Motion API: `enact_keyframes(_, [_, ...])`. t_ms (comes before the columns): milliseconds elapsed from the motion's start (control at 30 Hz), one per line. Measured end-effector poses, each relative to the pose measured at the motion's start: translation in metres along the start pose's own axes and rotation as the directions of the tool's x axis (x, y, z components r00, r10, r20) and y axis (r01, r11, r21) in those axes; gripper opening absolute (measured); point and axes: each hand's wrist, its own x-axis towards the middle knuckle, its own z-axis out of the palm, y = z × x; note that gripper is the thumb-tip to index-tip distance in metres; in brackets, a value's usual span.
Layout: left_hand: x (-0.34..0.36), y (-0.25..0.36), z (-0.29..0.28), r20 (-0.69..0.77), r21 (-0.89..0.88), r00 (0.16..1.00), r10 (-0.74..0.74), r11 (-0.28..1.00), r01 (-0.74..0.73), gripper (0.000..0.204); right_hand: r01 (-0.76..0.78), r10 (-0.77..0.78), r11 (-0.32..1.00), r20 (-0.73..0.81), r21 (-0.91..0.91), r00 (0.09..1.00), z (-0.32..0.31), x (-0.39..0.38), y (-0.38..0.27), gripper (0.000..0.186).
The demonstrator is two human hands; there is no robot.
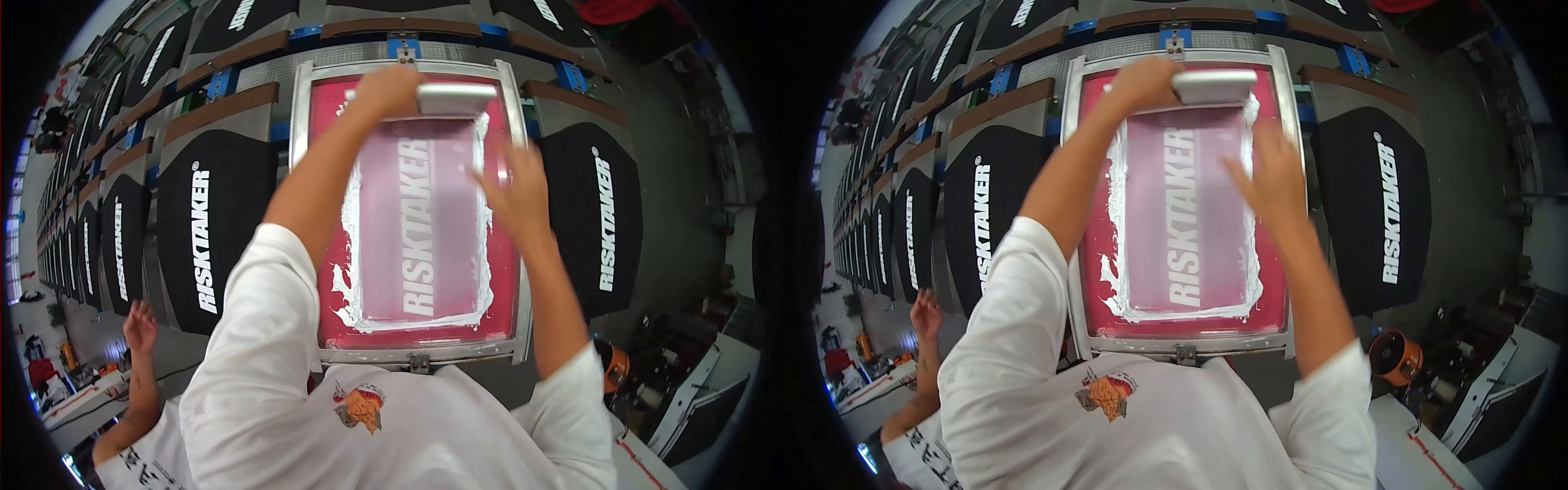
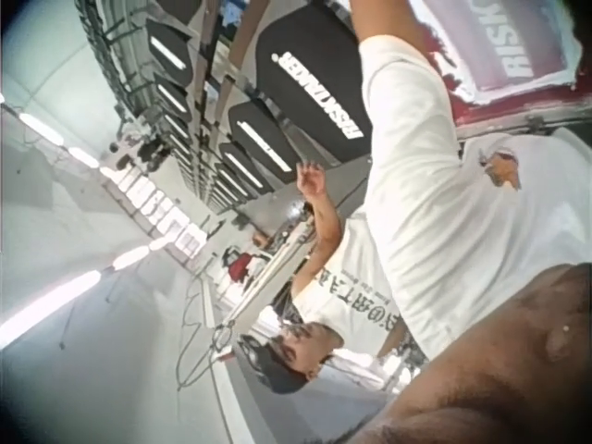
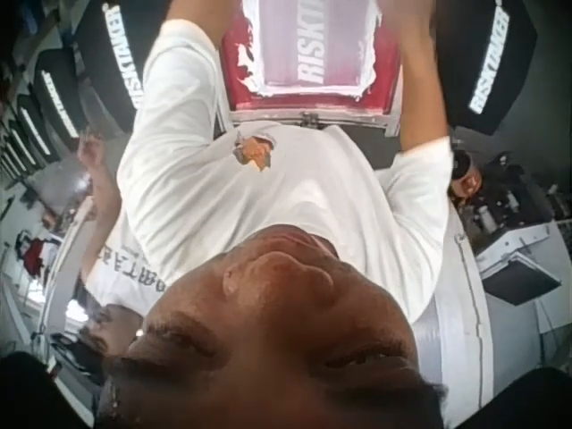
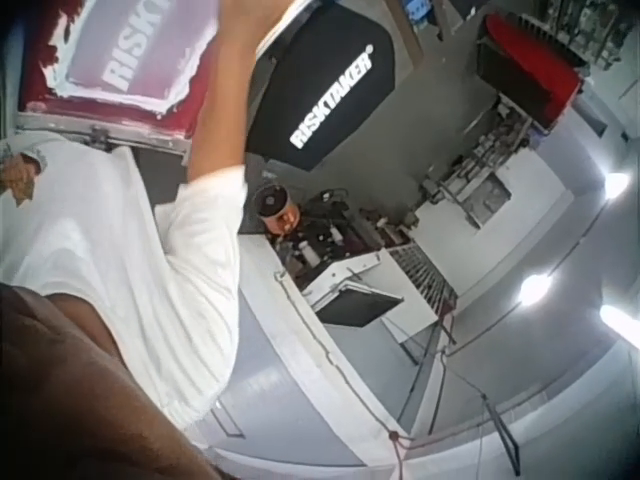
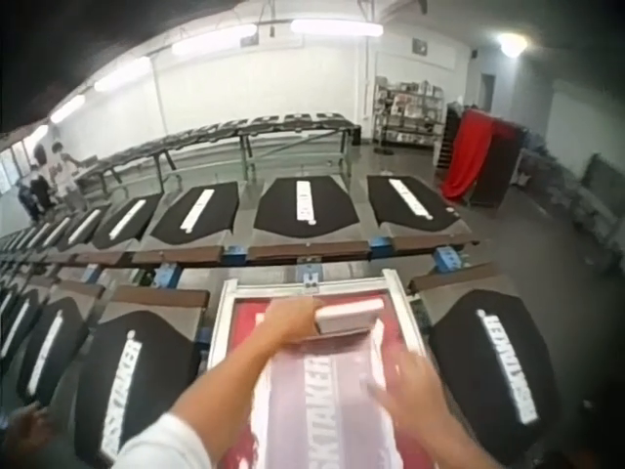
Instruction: Manually applying white ink to shirts using a screen printing frame and squeegee.
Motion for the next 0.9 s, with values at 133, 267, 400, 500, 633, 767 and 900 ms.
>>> enact_keyframes(133, [0.013,-0.037,-0.044,0.030,-0.064,0.996,0.086,0.994,-0.084,0.048,-0.946,0.051,0.088,0.947,0.313,0.318,-0.076,-0.195,-0.022,0.025])
enact_keyframes(267, [0.024,-0.013,-0.043,-0.037,-0.055,0.996,0.078,0.995,-0.080,0.050,-0.976,0.428,0.152,0.880,0.155,0.206,-0.044,-0.320,-0.078,0.034])
enact_keyframes(400, [0.015,-0.012,0.002,-0.047,0.092,0.999,0.028,0.995,-0.024,0.045,-0.976,0.294,0.056,0.931,0.211,0.218,-0.016,-0.314,-0.101,0.027])
enact_keyframes(500, [-0.012,0.003,0.008,-0.049,0.153,0.999,-0.008,0.988,0.015,0.040,-0.967,0.331,0.023,0.911,0.253,0.246,-0.003,-0.328,-0.097,0.021])
enact_keyframes(633, [-0.088,0.038,0.015,0.004,0.194,1.000,-0.027,0.981,0.026,0.039,-0.909,0.338,0.261,0.851,0.326,0.402,-0.001,-0.323,-0.097,0.016])
enact_keyframes(767, [-0.228,0.123,0.064,-0.056,0.106,0.998,0.016,0.994,-0.009,0.031,-0.881,0.347,0.360,0.833,0.306,0.431,0.001,-0.318,-0.090,0.016])
enact_keyframes(900, [-0.357,0.201,0.104,-0.369,0.042,0.924,0.102,0.995,-0.093,0.032,-0.843,0.327,0.410,0.806,0.349,0.493,0.009,-0.318,-0.088,0.019])
